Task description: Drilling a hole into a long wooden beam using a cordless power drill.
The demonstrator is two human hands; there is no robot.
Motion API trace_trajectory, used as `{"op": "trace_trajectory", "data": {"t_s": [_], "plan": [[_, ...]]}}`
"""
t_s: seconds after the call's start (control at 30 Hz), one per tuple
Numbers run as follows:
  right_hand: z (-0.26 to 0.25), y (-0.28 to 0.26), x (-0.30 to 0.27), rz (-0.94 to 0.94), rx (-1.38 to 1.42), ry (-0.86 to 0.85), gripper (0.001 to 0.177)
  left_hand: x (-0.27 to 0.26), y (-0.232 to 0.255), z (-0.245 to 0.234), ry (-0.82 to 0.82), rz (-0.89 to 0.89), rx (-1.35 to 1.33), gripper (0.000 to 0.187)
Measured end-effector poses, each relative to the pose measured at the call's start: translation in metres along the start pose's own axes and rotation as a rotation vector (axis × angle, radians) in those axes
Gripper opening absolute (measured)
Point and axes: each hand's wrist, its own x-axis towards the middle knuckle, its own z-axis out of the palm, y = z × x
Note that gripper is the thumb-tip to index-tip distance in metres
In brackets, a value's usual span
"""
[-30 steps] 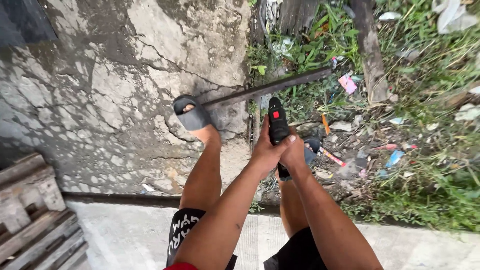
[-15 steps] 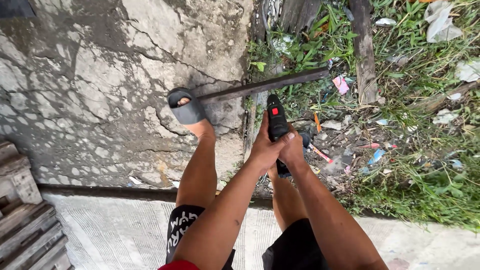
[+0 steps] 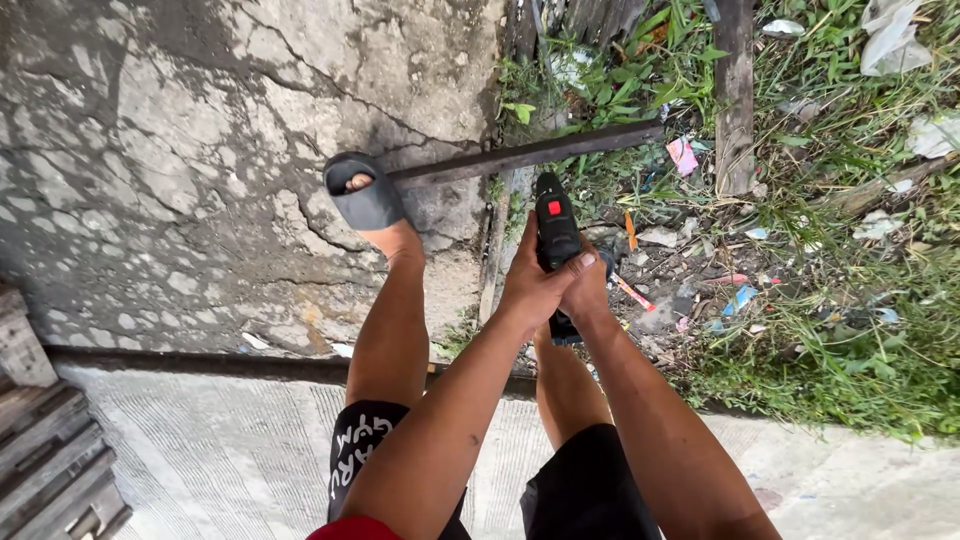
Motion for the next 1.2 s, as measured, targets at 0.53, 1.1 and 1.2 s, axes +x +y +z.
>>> {"op": "trace_trajectory", "data": {"t_s": [0.53,1.1,1.2], "plan": [[-0.004,-0.007,0.003,0.113,0.332,-0.052,0.025,0.004,0.013,-0.001,-0.009,-0.071,0.184,0.124],[-0.003,0.007,0.01,0.15,0.203,-0.037,0.032,0.005,0.029,-0.004,0.006,-0.131,0.213,0.121],[-0.001,0.016,0.011,0.225,0.376,-0.052,0.028,0.005,0.027,-0.004,0.006,-0.107,0.196,0.121]]}}
